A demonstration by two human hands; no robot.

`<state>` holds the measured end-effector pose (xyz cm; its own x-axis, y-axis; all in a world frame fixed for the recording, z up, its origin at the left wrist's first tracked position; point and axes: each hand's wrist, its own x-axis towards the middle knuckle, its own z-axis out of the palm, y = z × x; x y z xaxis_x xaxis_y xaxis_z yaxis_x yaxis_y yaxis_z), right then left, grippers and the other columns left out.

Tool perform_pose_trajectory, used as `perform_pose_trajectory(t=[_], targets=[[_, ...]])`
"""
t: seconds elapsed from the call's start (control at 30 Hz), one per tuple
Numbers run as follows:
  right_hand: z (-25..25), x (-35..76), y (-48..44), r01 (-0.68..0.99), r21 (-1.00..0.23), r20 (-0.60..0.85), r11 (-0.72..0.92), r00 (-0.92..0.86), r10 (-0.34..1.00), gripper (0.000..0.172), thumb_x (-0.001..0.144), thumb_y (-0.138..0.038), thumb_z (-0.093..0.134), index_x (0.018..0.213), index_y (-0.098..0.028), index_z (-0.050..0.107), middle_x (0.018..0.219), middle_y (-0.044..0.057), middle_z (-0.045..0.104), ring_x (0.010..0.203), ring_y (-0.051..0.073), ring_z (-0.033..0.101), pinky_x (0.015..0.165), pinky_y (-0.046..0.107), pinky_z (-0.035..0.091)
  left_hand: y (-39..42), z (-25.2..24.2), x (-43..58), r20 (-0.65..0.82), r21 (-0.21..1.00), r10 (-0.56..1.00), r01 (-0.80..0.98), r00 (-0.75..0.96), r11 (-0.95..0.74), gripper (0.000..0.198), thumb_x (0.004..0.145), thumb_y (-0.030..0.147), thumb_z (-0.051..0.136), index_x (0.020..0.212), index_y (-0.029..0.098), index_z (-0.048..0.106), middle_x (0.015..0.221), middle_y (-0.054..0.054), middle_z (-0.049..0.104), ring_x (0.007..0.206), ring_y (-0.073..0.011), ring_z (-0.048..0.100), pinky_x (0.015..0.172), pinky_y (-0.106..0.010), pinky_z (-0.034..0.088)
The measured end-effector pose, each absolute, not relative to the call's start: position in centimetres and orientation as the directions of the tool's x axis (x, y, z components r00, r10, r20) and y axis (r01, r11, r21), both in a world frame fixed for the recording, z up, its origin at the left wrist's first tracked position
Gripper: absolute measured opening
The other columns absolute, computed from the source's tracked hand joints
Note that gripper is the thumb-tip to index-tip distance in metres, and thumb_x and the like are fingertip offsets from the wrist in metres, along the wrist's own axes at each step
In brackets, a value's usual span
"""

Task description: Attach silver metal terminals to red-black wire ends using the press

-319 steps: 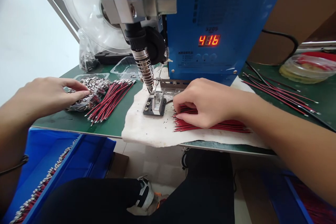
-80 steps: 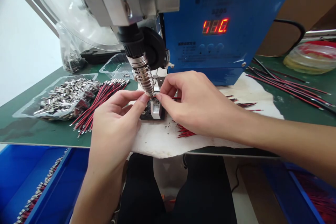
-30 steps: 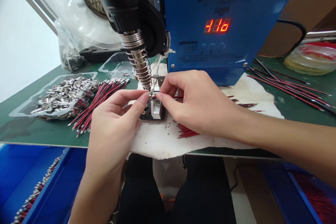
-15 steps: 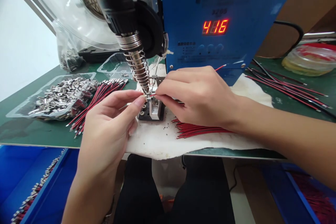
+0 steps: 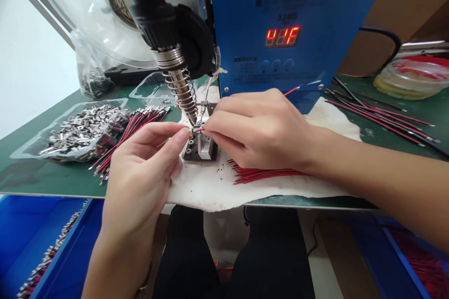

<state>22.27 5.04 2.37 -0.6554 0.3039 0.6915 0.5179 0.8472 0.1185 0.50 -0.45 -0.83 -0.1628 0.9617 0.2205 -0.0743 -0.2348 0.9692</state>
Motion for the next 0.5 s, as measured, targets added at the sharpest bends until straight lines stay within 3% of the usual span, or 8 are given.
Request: perform_pose_trajectory(t=[0.17,0.37,0.5], targets=[[2.4,22.1,4.5,0.449,0.200,0.762,0.871,-0.630,0.150,0.021,0.107,-0.021,0.070,0.089,-0.030,0.075,0.083,-0.001,0.079,0.071,0.017,0.068,0.066,0.032,0.053,-0.7,-0.1,0.8,0.200,0.959,0.967,-0.172,-0.161,-0.227,0.012,0.086,0.027,0.099,0.082,0.025,0.088,0.067,0.002,0.065,0.055,-0.0065,0.041,0.049,-0.025,0.029],[2.8,21.9,4.3,0.469,0.132,0.777,0.873,-0.596,0.202,0.028,0.105,-0.018,0.068,0.080,-0.030,0.072,0.074,-0.002,0.075,0.065,0.016,0.065,0.059,0.033,0.047,-0.7,0.3,1.1,0.190,0.957,0.964,-0.183,-0.187,-0.224,0.013,0.082,0.020,0.099,0.079,0.025,0.088,0.067,0.002,0.071,0.051,-0.0058,0.038,0.047,-0.026,0.030],[2.8,22.0,4.5,0.482,0.177,0.784,0.858,-0.597,0.173,0.029,0.105,-0.018,0.067,0.080,-0.030,0.074,0.077,-0.002,0.079,0.064,0.016,0.067,0.055,0.032,0.047,-0.8,0.4,1.1,0.179,0.955,0.966,-0.201,-0.189,-0.216,0.017,0.076,0.017,0.103,0.078,0.026,0.089,0.071,0.003,0.075,0.053,-0.0051,0.042,0.048,-0.024,0.032]])
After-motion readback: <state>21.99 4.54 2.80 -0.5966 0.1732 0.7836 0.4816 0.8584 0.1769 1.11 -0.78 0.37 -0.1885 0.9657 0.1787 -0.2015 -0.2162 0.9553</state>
